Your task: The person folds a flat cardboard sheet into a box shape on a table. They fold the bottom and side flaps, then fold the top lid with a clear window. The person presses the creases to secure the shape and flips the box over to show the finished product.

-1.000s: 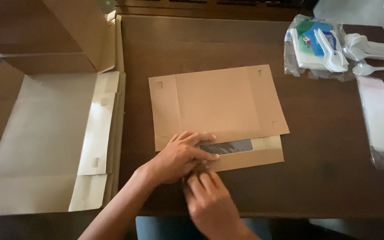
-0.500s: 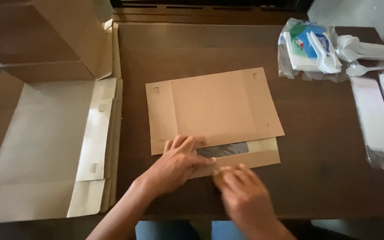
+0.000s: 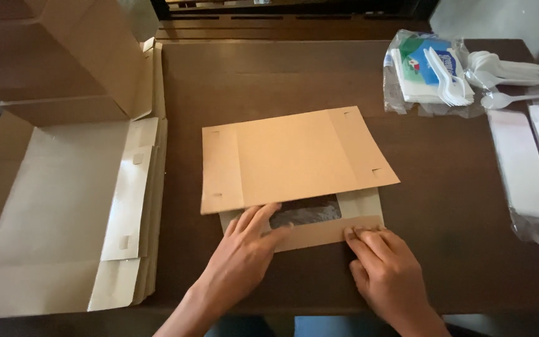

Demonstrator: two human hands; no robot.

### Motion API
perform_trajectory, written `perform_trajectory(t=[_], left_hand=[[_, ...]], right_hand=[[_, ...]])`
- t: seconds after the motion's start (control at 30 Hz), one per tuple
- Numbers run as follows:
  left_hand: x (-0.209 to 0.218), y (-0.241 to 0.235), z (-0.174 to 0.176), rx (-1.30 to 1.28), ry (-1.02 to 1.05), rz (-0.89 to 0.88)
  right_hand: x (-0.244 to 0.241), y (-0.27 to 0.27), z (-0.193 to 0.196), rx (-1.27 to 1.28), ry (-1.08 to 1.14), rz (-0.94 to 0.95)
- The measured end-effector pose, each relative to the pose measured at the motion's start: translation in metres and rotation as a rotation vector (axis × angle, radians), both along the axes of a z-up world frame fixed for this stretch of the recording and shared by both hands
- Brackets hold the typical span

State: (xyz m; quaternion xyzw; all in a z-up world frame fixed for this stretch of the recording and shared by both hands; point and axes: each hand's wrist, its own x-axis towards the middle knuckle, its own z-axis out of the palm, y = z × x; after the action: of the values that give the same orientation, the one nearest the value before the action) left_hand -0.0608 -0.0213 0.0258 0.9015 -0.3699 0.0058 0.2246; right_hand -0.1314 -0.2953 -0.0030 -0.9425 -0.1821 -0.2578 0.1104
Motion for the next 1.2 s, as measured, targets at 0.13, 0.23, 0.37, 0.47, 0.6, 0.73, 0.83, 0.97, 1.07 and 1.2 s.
perform_trajectory(t=[0.13,0.23,0.37,0.47,0.6,0.73,0.83,0.97,1.07,1.2], left_hand=[[0.007,-0.006,0.017,-0.002,-0.013,0.041],[0.025,-0.012,0.038,-0.052,-0.049,0.048],[0.067,-0.018,0.053,-0.048,-0.197,0.08],[0.102,-0.026,0.069,-0.095,-0.227,0.069],[0.151,-0.031,0.078,-0.116,-0.203,0.087],[0.199,-0.031,0.066,-0.005,-0.189,0.128],[0.225,-0.03,0.049,0.037,-0.179,0.135],[0.246,-0.026,0.02,0.163,-0.083,0.135],[0.247,-0.018,-0.008,0.222,-0.067,0.102],[0.213,-0.001,-0.006,0.103,-0.113,0.085]], right_hand=[[-0.003,-0.003,-0.006,0.034,0.083,-0.035],[-0.004,-0.009,-0.019,0.004,0.068,-0.055],[-0.001,-0.007,-0.015,-0.049,-0.003,-0.023],[0.001,-0.006,-0.011,-0.044,-0.046,0.001],[0.0,-0.01,-0.016,-0.032,0.017,0.007],[-0.001,-0.008,-0.021,0.009,0.056,-0.058],[0.002,-0.008,-0.018,0.026,-0.001,-0.05],[0.006,-0.008,-0.01,0.032,0.011,-0.001],[0.006,-0.013,-0.016,0.024,0.073,0.018],[0.011,-0.006,-0.001,0.066,-0.004,0.039]])
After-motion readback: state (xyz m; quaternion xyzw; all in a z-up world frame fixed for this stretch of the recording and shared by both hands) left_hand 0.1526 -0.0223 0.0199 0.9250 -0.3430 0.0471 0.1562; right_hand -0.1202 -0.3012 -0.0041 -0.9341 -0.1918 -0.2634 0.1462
